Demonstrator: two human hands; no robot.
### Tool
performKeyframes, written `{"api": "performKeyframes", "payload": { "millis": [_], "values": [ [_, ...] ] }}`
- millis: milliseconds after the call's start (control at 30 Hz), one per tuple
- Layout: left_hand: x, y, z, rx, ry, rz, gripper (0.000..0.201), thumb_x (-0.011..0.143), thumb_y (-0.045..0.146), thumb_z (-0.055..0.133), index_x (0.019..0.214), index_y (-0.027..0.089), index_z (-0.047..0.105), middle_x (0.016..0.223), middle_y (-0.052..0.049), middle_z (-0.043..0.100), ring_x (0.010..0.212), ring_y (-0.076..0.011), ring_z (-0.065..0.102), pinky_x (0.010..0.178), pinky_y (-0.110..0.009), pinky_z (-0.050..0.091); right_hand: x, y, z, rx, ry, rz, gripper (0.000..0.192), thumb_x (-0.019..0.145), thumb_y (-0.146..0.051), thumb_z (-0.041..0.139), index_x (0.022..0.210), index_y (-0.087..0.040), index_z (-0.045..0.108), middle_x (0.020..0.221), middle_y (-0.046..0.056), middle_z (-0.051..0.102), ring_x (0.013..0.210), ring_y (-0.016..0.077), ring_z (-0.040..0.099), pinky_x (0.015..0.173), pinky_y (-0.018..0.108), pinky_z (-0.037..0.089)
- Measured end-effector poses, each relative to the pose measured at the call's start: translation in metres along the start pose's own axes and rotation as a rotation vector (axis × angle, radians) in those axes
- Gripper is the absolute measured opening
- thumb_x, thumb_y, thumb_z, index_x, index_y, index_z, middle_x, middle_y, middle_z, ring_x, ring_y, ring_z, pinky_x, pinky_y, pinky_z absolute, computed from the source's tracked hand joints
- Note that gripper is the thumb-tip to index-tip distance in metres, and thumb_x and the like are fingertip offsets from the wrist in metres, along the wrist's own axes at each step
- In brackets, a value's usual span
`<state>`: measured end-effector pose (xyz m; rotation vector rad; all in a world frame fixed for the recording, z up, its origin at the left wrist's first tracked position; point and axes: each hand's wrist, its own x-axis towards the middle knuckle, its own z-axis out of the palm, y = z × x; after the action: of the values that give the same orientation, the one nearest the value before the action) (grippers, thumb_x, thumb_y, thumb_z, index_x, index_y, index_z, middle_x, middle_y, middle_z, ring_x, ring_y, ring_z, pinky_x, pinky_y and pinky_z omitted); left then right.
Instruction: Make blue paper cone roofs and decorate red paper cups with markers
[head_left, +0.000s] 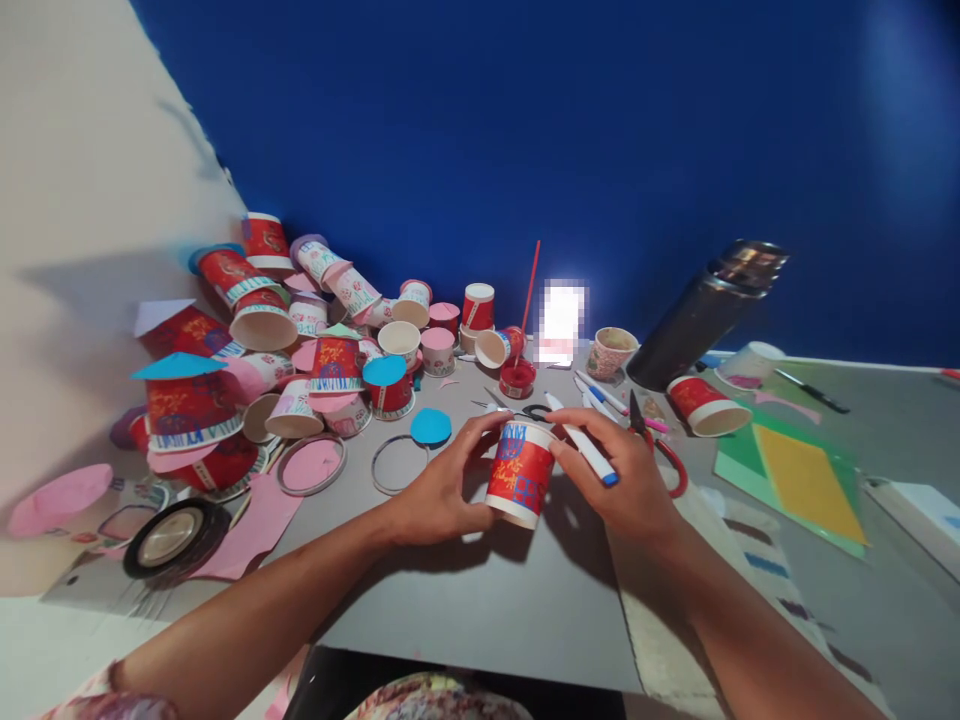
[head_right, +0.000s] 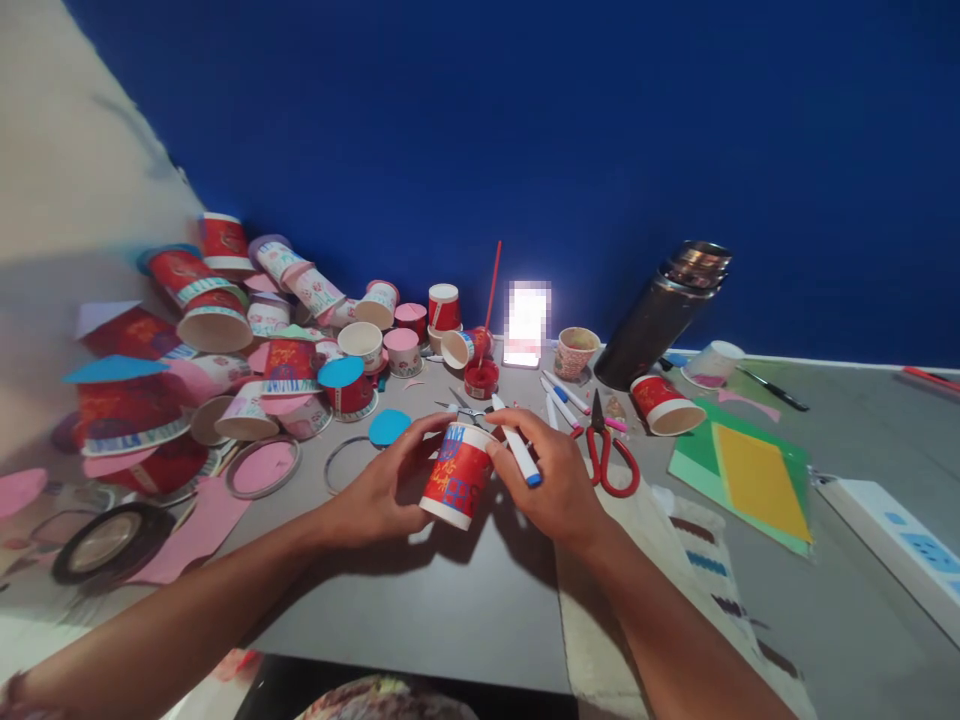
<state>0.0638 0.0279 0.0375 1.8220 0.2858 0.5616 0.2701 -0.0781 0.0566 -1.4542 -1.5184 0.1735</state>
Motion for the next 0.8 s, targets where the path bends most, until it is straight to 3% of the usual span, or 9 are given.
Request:
{"api": "performKeyframes", "payload": {
  "millis": [100,300,433,633,800],
  "values": [
    [-0.001,0.001,0.000,-0.067,0.046,-0.034,0.092,0.070,0.013,0.079,0.150,0.029,0.036,0.157,-0.015,0.040,0.142,-0.0348,0.046,0.117,-0.052,0.041,-0.001,-0.001,0.000,0.050,0.034,0.004,0.017,0.093,-0.025,0.063,0.109,-0.023,0.068,0.099,0.002,0.075,0.083,0.0171,0.071,0.071,0.027,0.056],
    [0.000,0.002,0.004,-0.233,0.086,-0.107,0.093,0.073,0.025,0.083,0.152,0.036,0.035,0.154,-0.011,0.045,0.133,-0.0309,0.053,0.109,-0.052,0.046,-0.003,-0.004,-0.001,0.063,0.320,0.074,0.015,0.090,-0.026,0.068,0.105,-0.025,0.068,0.085,-0.002,0.071,0.064,0.0142,0.068,0.061,0.026,0.056],
    [0.001,-0.003,0.008,-0.293,0.185,-0.166,0.085,0.072,0.029,0.086,0.144,0.033,0.040,0.146,-0.012,0.052,0.125,-0.0282,0.059,0.103,-0.048,0.050,-0.006,-0.006,0.005,0.125,0.290,0.120,0.016,0.089,-0.026,0.069,0.104,-0.024,0.067,0.082,-0.003,0.070,0.055,0.0122,0.066,0.053,0.025,0.055],
    [0.003,-0.003,0.010,-0.425,0.297,-0.229,0.054,0.083,0.036,0.077,0.127,0.025,0.048,0.121,-0.008,0.069,0.105,-0.0218,0.068,0.094,-0.040,0.053,-0.011,-0.003,0.013,0.129,0.239,0.122,0.014,0.091,-0.027,0.068,0.104,-0.022,0.067,0.070,-0.004,0.067,0.052,0.0118,0.062,0.051,0.023,0.051],
    [0.004,-0.002,0.005,-0.495,0.287,-0.221,0.060,0.078,0.037,0.082,0.127,0.025,0.050,0.117,-0.007,0.069,0.102,-0.0205,0.068,0.089,-0.038,0.054,0.000,0.009,0.002,0.114,0.331,0.208,0.024,0.090,-0.036,0.068,0.108,-0.020,0.067,0.088,0.005,0.076,0.067,0.0169,0.068,0.061,0.030,0.056]
  ]
}}
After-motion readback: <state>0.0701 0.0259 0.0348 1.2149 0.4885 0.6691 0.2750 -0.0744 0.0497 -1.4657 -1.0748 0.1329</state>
